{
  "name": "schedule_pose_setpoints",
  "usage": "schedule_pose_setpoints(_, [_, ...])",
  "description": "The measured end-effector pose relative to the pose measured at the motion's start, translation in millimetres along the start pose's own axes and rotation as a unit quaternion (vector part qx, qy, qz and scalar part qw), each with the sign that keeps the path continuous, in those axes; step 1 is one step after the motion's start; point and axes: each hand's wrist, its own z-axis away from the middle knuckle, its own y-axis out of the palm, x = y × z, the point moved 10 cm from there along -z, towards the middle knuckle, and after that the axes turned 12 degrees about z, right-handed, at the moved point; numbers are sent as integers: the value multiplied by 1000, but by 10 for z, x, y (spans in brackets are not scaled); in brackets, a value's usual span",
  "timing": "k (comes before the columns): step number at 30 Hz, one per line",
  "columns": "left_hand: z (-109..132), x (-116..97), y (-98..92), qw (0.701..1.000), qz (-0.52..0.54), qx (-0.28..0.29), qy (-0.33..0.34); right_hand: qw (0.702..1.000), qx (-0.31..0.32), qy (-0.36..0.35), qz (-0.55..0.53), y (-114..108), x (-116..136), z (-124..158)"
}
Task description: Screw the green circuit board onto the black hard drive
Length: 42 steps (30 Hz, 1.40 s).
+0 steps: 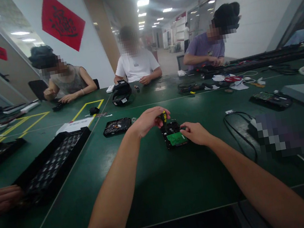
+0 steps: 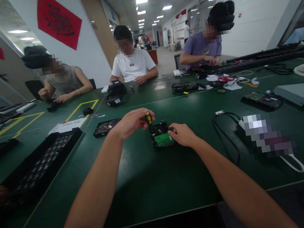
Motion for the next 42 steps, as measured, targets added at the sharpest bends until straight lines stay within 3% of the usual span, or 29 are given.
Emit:
schedule_pose_setpoints(9, [28, -123, -81, 986, -138, -89, 43, 1000, -2, -9, 0, -6, 22, -4])
schedule_pose_setpoints(20, [63, -140, 40, 997, -64, -25, 18, 1000, -10, -14, 16, -4, 14, -17])
schedule_pose_setpoints(25, [46, -97, -15, 999, -22, -49, 3, 1000, -7, -11, 7, 0, -6, -12])
schedule_pose_setpoints(35, [40, -136, -57, 995, -78, -60, 15, 1000, -3, -8, 4, 9, -3, -12])
schedule_pose_setpoints(42, [33, -176, -143, 976, -166, -121, 74, 1000, -5, -9, 7, -9, 19, -4])
